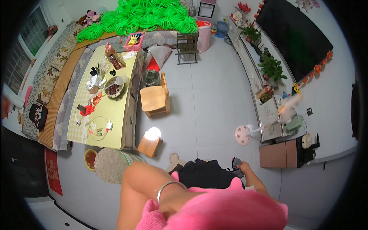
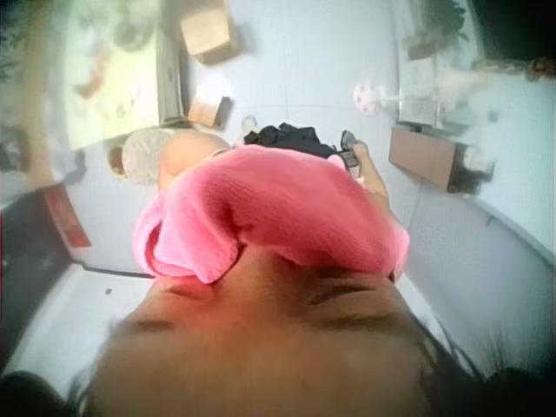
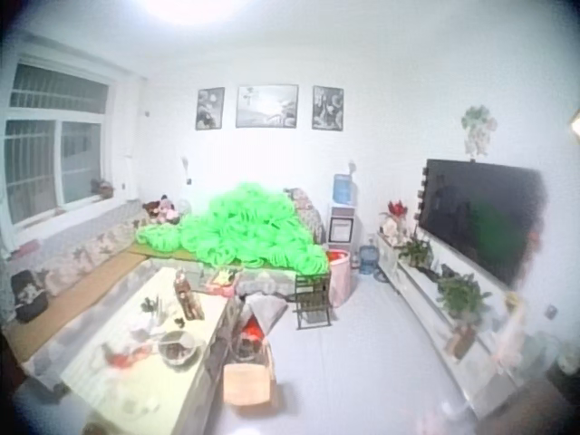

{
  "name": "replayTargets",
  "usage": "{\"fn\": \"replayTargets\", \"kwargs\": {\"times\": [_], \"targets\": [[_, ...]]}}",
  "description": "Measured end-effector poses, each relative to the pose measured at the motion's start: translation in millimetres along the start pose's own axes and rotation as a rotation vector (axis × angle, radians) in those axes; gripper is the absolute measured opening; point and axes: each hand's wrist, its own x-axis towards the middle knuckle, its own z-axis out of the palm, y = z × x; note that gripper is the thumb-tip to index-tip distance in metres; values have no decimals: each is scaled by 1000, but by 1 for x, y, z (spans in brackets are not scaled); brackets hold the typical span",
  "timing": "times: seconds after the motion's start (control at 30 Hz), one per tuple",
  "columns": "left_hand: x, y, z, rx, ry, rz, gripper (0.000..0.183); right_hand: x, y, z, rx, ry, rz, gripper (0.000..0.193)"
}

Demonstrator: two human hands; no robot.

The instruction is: The person wipes a metal tray and several items on a table using a cloth, then continues wiping various areas of the table surface and a chair.

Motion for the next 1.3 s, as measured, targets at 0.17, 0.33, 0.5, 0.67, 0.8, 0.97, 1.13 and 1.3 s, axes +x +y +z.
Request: {"fn": "replayTargets", "kwargs": {"times": [0.17, 0.33, 0.5, 0.67, 0.8, 0.97, 1.13, 1.3], "targets": [[-32, 24, -56, 87, 120, -42, 42, 18, -125, 34, -158, -66, -172, 35], [-42, 36, -103, 181, 239, -73, 42, 69, -219, 53, -392, -209, -314, 37], [-35, 26, -153, 271, 394, -83, 42, 144, -289, 48, -566, -211, -357, 42], [-24, 9, -201, 371, 577, -175, 42, 227, -350, 41, -387, -349, -381, 42], [-14, -16, -243, 379, 685, -165, 42, 285, -393, 25, -477, -343, -347, 38], [-1, -30, -288, 409, 798, -176, 42, 357, -444, 3, -532, -345, -316, 41], [-8, -21, -311, 428, 871, -210, 41, 404, -487, 28, -541, -317, -348, 41], [-33, 7, -322, 442, 936, -263, 41, 394, -538, 72, -629, -444, -398, 39]]}}
